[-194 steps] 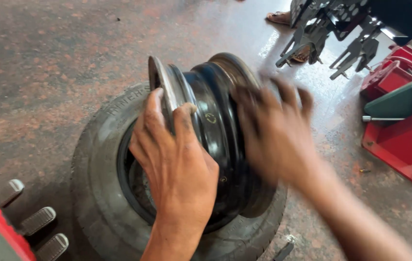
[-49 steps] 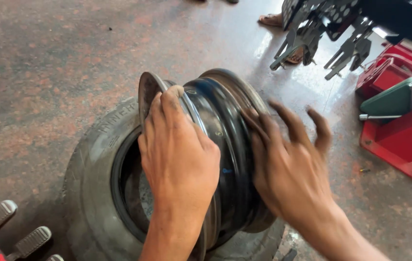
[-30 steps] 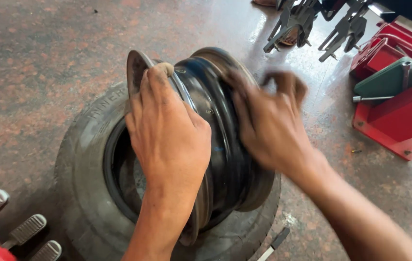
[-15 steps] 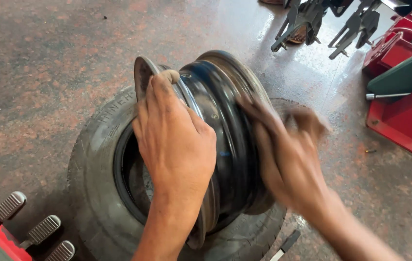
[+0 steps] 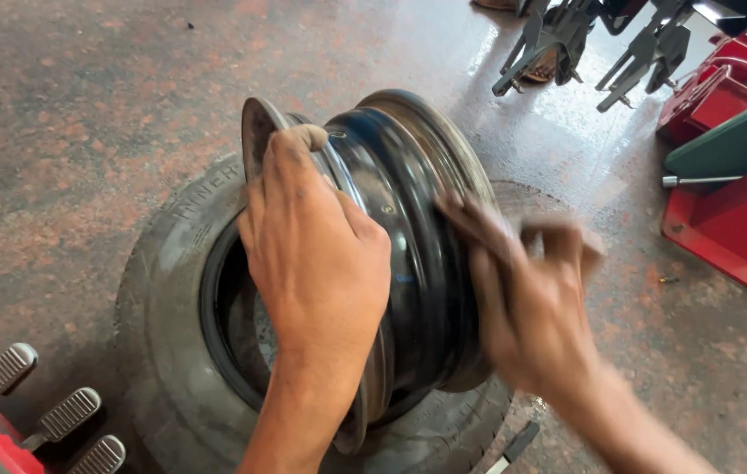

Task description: The person scrubs the surface of a metal wheel rim with a small abrasive pad. They rotate the rim to clean different sections while holding it steady with their other hand.

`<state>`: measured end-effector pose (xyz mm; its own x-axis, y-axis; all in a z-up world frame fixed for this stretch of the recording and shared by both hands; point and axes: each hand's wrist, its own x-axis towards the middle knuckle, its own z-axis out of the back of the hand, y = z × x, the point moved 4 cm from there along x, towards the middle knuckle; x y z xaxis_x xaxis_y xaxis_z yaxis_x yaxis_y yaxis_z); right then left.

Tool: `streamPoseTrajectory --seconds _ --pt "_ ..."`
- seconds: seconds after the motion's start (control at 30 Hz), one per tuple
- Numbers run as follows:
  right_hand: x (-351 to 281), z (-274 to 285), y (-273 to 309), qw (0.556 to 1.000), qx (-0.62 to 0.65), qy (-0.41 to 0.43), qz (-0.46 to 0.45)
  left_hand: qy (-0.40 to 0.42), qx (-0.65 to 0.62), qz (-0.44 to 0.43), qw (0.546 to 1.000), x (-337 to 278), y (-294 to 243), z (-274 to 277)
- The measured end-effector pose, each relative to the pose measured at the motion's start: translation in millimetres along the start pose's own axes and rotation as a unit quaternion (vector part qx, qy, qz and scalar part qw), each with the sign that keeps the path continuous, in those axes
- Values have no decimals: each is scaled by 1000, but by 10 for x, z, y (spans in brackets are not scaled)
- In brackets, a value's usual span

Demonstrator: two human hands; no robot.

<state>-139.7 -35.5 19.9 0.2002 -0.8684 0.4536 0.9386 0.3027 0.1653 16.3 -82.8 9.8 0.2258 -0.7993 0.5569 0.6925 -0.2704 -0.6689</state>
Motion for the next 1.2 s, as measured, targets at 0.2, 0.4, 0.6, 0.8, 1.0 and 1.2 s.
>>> streamPoseTrajectory --seconds 0.2,0.4,0.6,0.8,1.0,1.2 --pt "428 -313 -335 999 -11 31 21 16 -13 5 1000 36 17 2" --pt "-1241 -436 -189 996 -46 -60 -54 12 -44 80 996 -110 -43 69" --pt "-1121 -198 -283 984 104 -128 -64 -58 72 -110 990 -853 -362 341" --pt "-824 -45 -69 985 116 -130 -8 115 -25 -193 974 -961 -447 164" --pt "-704 -10 -160 978 108 -171 -56 25 104 -184 977 -502 -311 129" --pt "-560 -77 -139 963 153 -162 -152 32 43 -59 997 -248 -53 38"
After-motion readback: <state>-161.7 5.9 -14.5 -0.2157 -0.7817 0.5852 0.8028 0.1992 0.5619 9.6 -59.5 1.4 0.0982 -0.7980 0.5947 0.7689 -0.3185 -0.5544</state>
